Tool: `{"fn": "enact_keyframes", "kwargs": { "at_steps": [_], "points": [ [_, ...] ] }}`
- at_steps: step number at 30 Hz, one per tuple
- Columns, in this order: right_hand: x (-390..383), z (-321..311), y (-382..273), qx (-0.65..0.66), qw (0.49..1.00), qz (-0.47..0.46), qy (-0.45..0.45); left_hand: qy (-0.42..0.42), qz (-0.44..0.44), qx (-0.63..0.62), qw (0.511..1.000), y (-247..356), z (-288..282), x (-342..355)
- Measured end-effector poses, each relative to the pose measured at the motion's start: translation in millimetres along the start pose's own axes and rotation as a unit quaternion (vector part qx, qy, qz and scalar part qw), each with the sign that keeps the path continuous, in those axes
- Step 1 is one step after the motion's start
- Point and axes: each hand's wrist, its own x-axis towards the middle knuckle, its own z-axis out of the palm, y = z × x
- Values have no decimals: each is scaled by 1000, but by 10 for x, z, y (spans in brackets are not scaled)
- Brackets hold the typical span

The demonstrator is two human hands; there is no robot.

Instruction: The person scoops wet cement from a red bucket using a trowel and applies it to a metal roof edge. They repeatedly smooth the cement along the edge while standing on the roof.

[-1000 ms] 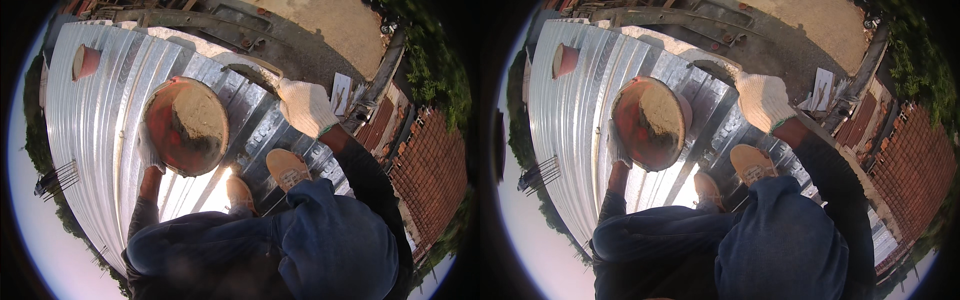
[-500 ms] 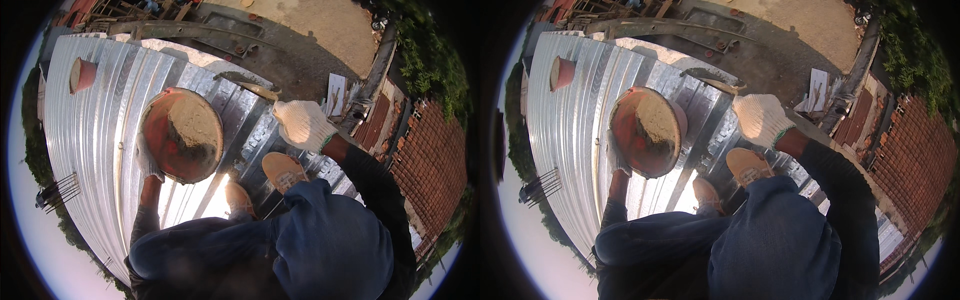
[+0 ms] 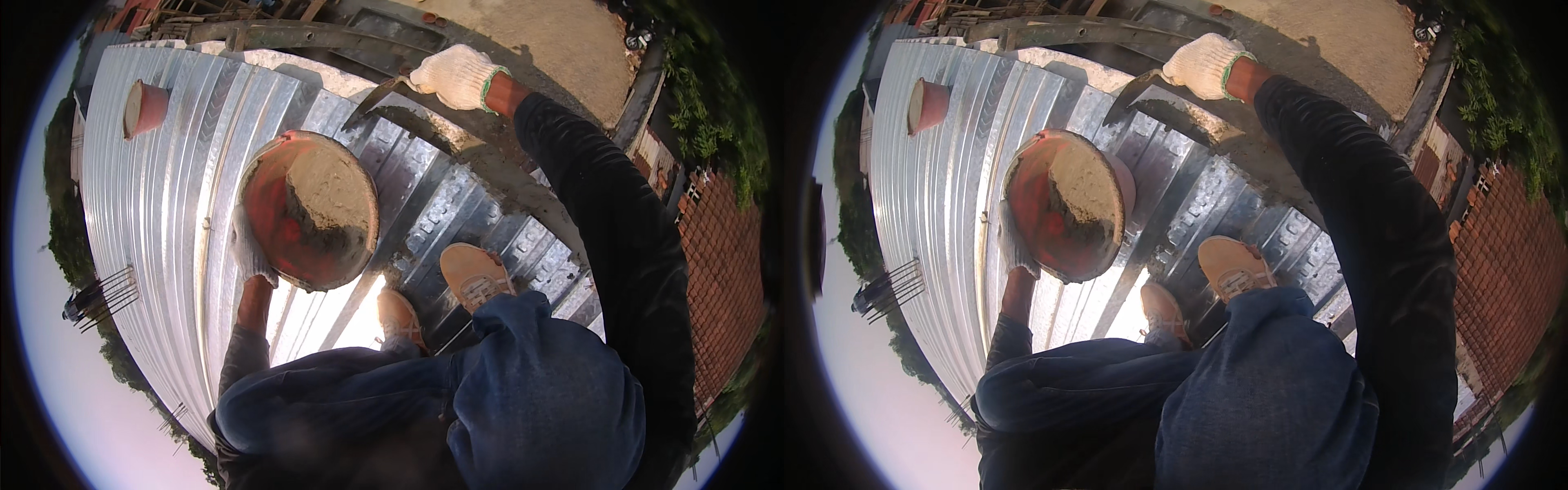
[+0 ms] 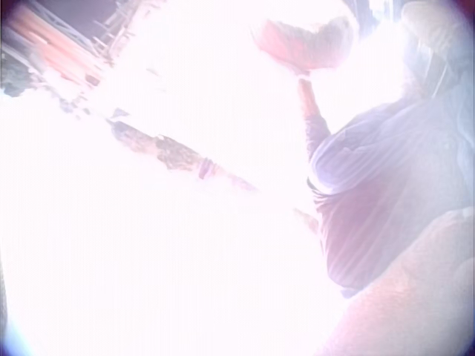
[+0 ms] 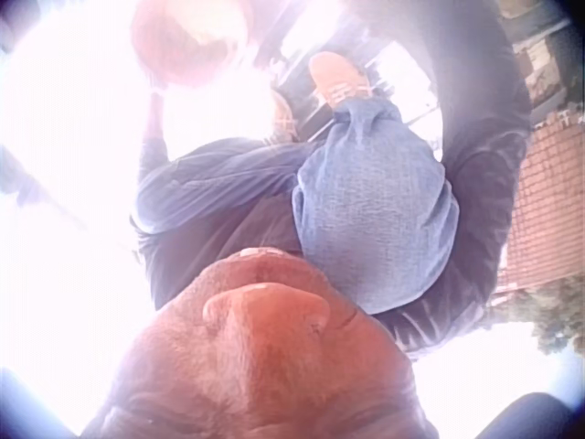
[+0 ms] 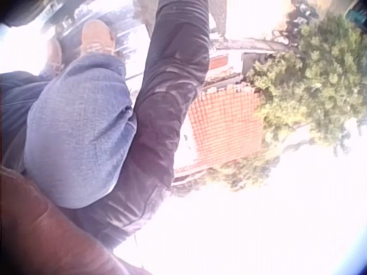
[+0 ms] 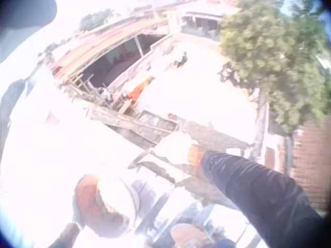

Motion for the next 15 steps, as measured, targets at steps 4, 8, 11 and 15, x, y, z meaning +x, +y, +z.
{"fn": "enact_keyframes", "kwargs": {
  "at_steps": [4,8,11,15],
  "points": [
    [40,141,319,-19,1000,23,-2,-18,-15,-21,1000,-2,216,-61],
    [-113,-80,533,38,997,-19,65,-38,14,-24,999,-37,-170,86],
    [-537,141,895,33,985,-49,164,-46,-16,-44,998,-51,101,-14],
    [-817,18,699,71,988,-15,139,-43,-2,-35,998,-85,-66,79]
  ]
}}
